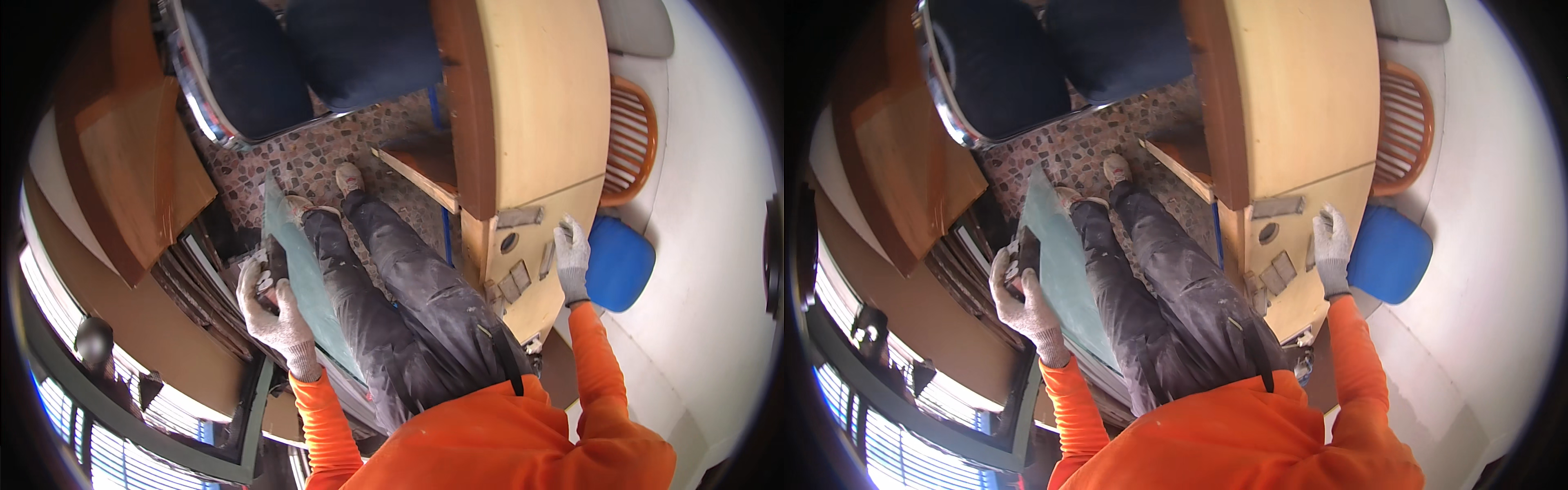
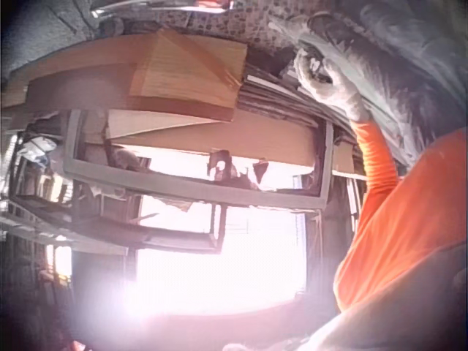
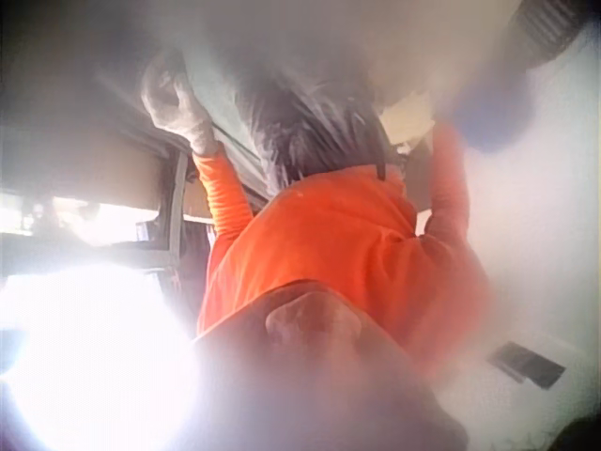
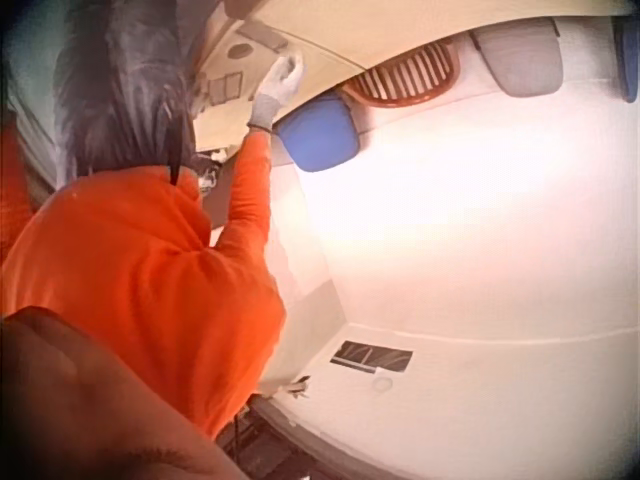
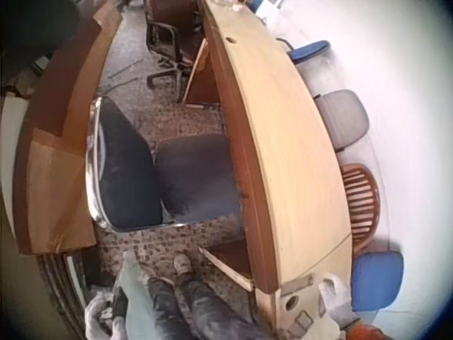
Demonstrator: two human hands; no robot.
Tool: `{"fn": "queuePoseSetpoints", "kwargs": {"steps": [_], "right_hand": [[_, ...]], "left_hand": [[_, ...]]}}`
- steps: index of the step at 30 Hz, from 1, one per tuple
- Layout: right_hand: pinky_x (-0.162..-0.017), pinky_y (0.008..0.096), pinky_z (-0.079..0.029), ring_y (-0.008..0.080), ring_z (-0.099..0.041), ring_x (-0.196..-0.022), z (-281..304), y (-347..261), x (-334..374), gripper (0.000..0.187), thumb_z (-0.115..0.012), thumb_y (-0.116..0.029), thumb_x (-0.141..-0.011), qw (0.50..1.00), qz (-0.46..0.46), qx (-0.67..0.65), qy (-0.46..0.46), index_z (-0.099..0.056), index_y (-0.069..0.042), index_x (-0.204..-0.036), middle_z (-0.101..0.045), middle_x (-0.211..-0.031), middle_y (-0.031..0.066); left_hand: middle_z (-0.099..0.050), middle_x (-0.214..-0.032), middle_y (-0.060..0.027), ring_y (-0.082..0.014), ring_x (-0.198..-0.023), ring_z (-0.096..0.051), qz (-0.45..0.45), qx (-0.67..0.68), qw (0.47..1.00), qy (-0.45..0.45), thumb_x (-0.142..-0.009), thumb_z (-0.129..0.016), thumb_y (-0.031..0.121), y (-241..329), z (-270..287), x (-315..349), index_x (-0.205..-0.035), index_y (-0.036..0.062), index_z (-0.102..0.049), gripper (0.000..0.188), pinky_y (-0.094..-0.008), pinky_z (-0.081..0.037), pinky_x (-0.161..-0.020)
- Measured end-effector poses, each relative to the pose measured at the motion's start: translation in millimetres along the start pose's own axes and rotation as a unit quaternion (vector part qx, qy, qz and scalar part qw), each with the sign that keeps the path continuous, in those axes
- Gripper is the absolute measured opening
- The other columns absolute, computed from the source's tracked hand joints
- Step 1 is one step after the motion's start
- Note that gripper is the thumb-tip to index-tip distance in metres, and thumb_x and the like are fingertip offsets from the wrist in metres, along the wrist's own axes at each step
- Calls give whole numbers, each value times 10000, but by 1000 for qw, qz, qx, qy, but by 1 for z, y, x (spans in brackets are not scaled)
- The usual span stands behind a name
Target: The person sands the edges of a large glass pane, then attaches metal corner brackets and a long metal frame piece to the glass. A coworker assists by holding the frame and handing over parts.
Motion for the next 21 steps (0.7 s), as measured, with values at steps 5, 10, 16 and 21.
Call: {"fn": "queuePoseSetpoints", "kwargs": {"steps": [5, 10, 16, 21], "right_hand": [[-1036, 384, -513, 267, -671, -1180, 7, 200, 41, 606, -714, -307, -934, 982, -186, 35, -23, -580, 30, -1419, -687, -1276, 209], [-994, 372, -525, 256, -681, -1122, -18, 185, 79, 518, -698, -288, -972, 979, -198, -36, -29, -609, 52, -1351, -702, -1223, 185], [-670, 274, -513, 122, -632, -733, -81, 110, 51, 306, -730, -331, -982, 911, -316, -266, 18, -700, -33, -1043, -688, -876, 50], [-545, 234, -433, 76, -540, -582, -103, 71, 26, 259, -737, -303, -986, 882, -374, -287, 8, -658, -86, -869, -633, -717, 1]], "left_hand": [[-687, -1312, -144, -240, -1180, -654, 23, 0, 1000, 6, -816, -622, -61, 3, -3, -2, -1320, -25, -662, 507, -358, -487, -1054], [-684, -1300, -168, -237, -1148, -657, 25, 1, 1000, 1, -836, -562, -58, 2, -2, -1, -1336, -61, -640, 506, -351, -490, -1043], [-680, -1276, -175, -189, -1087, -654, 17, -21, 1000, -4, -884, -523, -41, 11, -6, 1, -1365, -72, -614, 491, -302, -505, -969], [-680, -1271, -152, -147, -983, -626, 33, 29, 999, -4, -893, -534, -29, -4, -8, 1, -1360, -76, -616, 476, -260, -487, -907]]}}
Point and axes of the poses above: each hand's wrist, its own x-axis away from the middle knuckle, its own z-axis out of the back of the hand, y = z × x, the point moved 7 cm from there along -x, towards the middle knuckle
